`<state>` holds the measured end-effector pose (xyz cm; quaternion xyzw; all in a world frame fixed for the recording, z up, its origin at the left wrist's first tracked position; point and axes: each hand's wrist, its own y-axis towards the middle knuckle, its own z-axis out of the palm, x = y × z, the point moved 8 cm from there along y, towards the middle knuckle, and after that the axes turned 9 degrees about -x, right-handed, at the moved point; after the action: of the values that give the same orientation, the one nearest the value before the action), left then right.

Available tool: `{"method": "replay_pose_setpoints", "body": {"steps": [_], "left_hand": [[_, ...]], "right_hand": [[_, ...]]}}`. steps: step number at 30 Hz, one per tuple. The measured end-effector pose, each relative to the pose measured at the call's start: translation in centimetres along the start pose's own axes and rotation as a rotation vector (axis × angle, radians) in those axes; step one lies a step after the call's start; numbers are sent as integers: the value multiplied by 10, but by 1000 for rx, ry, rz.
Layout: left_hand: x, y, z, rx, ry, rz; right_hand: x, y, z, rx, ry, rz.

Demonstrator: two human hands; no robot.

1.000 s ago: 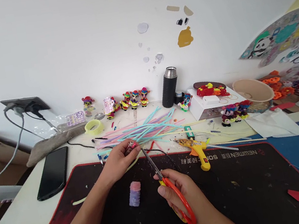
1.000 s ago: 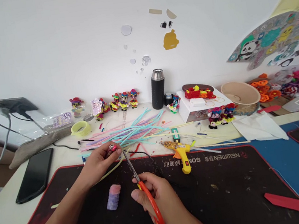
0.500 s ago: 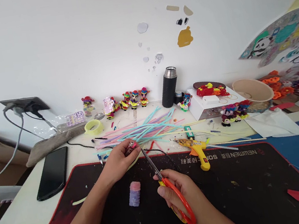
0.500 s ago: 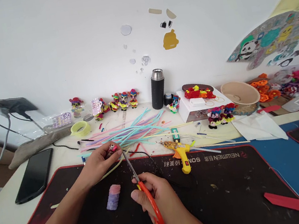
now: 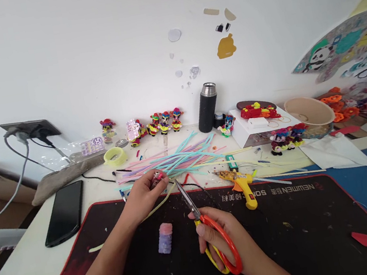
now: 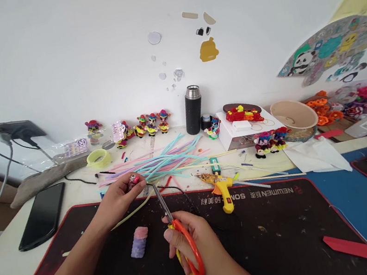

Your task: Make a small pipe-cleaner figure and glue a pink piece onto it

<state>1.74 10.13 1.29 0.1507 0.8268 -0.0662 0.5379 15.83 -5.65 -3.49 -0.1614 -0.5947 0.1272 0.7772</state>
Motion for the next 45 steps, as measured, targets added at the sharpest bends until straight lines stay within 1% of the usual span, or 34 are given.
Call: {"method": "replay_pose_setpoints", "body": {"steps": [6,11,14,18,21,24,31,37,45], "left_hand": [[-2,-5,11,98,84,9],[-5,-15,32,206,240,75],[-7,-20,45,249,334,132],[-5,-24,53,263,537,193],[-4,-25,55,269,636,221],[-4,-25,56,289,651,229],[-3,-23,54,296,638,204],[-1,-22,53,298,627,213],[0,-16,42,240,543,157]], "right_hand": [[4,-2,-7,-55,42,-55],[14,-8,-20,-147,84,-120],[19,-12,-26,-196,108,-139],[16,-11,-27,-193,124,-135],[12,-9,-25,-166,118,-123],[9,-8,-23,-149,118,-104],[10,-10,-22,-146,108,-78],[10,-12,-21,-132,90,-65],[9,-12,-21,-138,90,-65]]}}
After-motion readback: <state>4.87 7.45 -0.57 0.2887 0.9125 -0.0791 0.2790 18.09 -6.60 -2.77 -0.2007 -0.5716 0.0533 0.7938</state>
